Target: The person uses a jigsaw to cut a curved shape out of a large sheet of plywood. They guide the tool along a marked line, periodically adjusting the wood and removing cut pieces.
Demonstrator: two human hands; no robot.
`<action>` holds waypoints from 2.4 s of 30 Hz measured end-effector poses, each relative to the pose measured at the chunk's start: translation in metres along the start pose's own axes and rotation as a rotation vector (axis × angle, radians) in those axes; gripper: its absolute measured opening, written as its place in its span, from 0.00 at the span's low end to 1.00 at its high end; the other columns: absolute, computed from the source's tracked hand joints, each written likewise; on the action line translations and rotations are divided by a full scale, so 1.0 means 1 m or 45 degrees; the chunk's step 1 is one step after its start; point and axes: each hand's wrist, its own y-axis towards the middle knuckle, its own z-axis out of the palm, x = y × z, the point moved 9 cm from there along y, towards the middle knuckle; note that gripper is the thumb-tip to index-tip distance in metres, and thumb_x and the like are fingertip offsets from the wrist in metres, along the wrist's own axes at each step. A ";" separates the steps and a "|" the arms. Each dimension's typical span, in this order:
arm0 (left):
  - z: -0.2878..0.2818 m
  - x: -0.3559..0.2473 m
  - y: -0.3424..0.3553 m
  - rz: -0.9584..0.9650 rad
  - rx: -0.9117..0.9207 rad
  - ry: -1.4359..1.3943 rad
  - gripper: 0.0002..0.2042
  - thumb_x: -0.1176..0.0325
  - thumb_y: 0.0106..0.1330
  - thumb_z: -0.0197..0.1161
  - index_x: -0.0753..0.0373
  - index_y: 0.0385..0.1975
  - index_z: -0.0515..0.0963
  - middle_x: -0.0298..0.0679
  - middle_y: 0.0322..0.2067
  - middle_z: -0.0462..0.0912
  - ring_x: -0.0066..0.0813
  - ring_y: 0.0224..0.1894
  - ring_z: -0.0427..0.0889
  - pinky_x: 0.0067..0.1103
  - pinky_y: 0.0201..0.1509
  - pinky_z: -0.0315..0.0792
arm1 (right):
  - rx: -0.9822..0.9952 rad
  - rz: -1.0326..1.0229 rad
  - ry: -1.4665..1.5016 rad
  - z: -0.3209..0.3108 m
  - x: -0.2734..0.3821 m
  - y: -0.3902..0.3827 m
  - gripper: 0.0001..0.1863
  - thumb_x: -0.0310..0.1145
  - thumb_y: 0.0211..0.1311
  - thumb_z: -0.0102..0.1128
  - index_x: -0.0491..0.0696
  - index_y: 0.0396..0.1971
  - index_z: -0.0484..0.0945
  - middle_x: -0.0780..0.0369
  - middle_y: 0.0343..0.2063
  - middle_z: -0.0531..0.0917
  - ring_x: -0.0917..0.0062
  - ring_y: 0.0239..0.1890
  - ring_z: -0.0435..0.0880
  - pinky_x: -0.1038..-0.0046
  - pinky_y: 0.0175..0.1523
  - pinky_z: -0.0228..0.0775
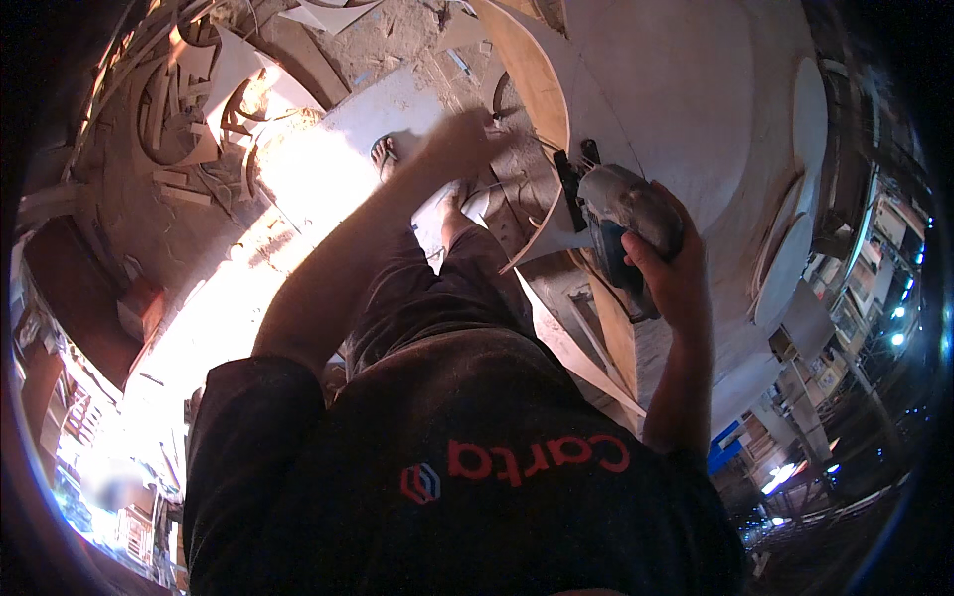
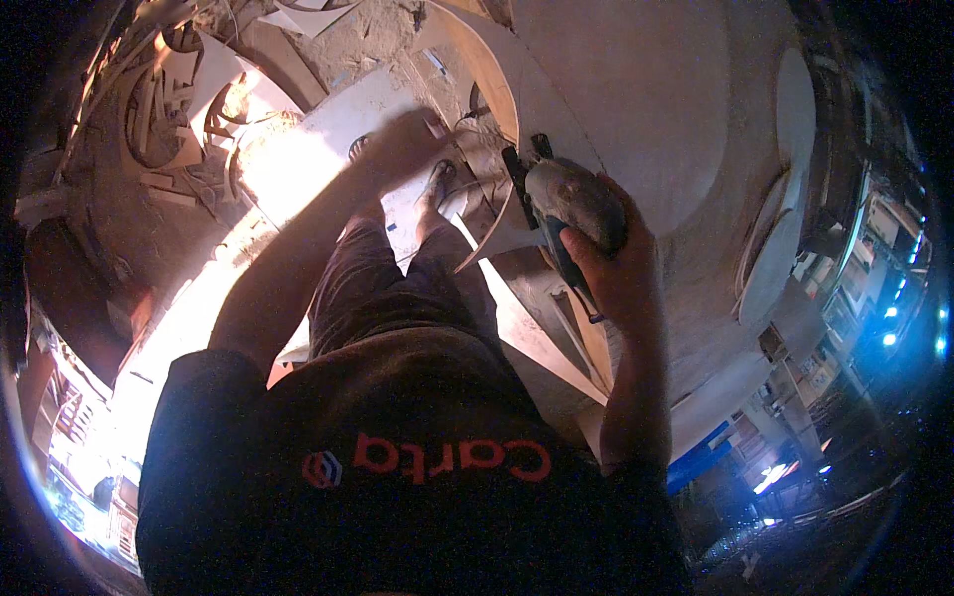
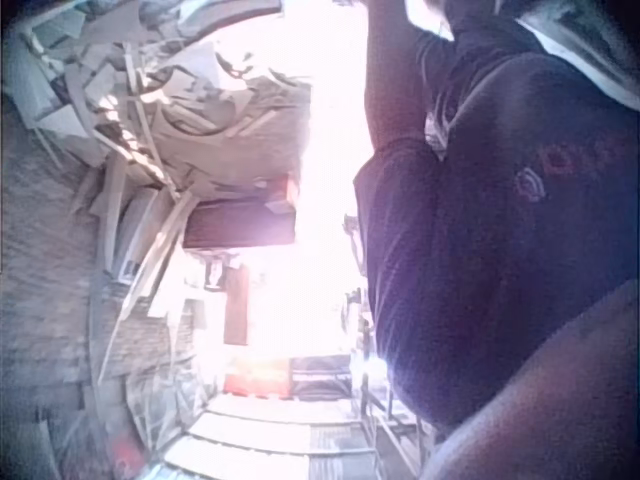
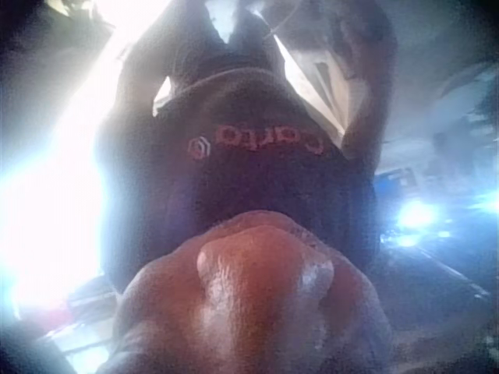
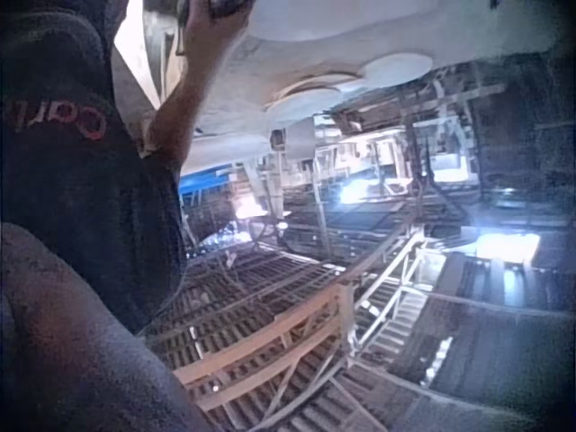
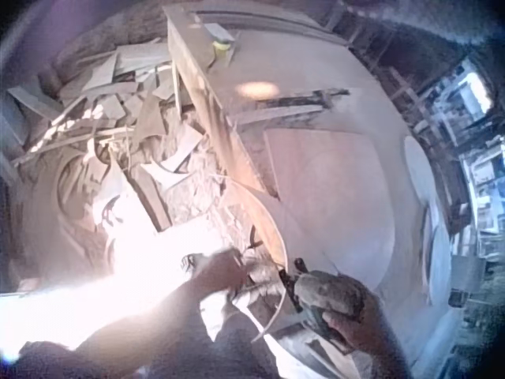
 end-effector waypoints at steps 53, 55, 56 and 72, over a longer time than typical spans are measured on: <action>0.157 -0.059 -0.099 -0.067 0.267 -0.862 0.12 0.63 0.79 0.46 0.67 0.45 0.66 0.60 0.35 0.82 0.65 0.44 0.82 0.48 0.47 0.74 | -0.156 0.030 -0.046 0.008 0.027 0.011 0.28 0.28 0.62 0.70 0.35 0.61 0.74 0.51 0.50 0.85 0.70 0.52 0.85 0.68 0.59 0.75; 0.159 -0.059 -0.099 -0.084 0.297 -0.820 0.12 0.62 0.80 0.45 0.67 0.46 0.66 0.61 0.36 0.82 0.65 0.45 0.82 0.48 0.48 0.74 | -0.164 0.032 -0.033 0.008 0.027 0.012 0.28 0.27 0.62 0.70 0.35 0.61 0.74 0.51 0.50 0.85 0.70 0.51 0.85 0.69 0.59 0.76; 0.159 -0.059 -0.099 -0.095 0.310 -0.800 0.13 0.62 0.80 0.45 0.67 0.46 0.66 0.61 0.36 0.82 0.65 0.45 0.82 0.48 0.48 0.74 | -0.163 0.033 -0.024 0.008 0.028 0.012 0.28 0.27 0.62 0.70 0.35 0.60 0.74 0.52 0.50 0.85 0.70 0.51 0.85 0.69 0.59 0.76; 0.159 -0.057 -0.100 -0.083 0.320 -0.835 0.12 0.63 0.78 0.49 0.67 0.46 0.65 0.62 0.35 0.82 0.65 0.45 0.82 0.48 0.48 0.74 | -0.200 0.056 0.032 0.011 0.036 0.019 0.27 0.27 0.62 0.69 0.35 0.60 0.75 0.53 0.49 0.86 0.71 0.50 0.85 0.69 0.59 0.75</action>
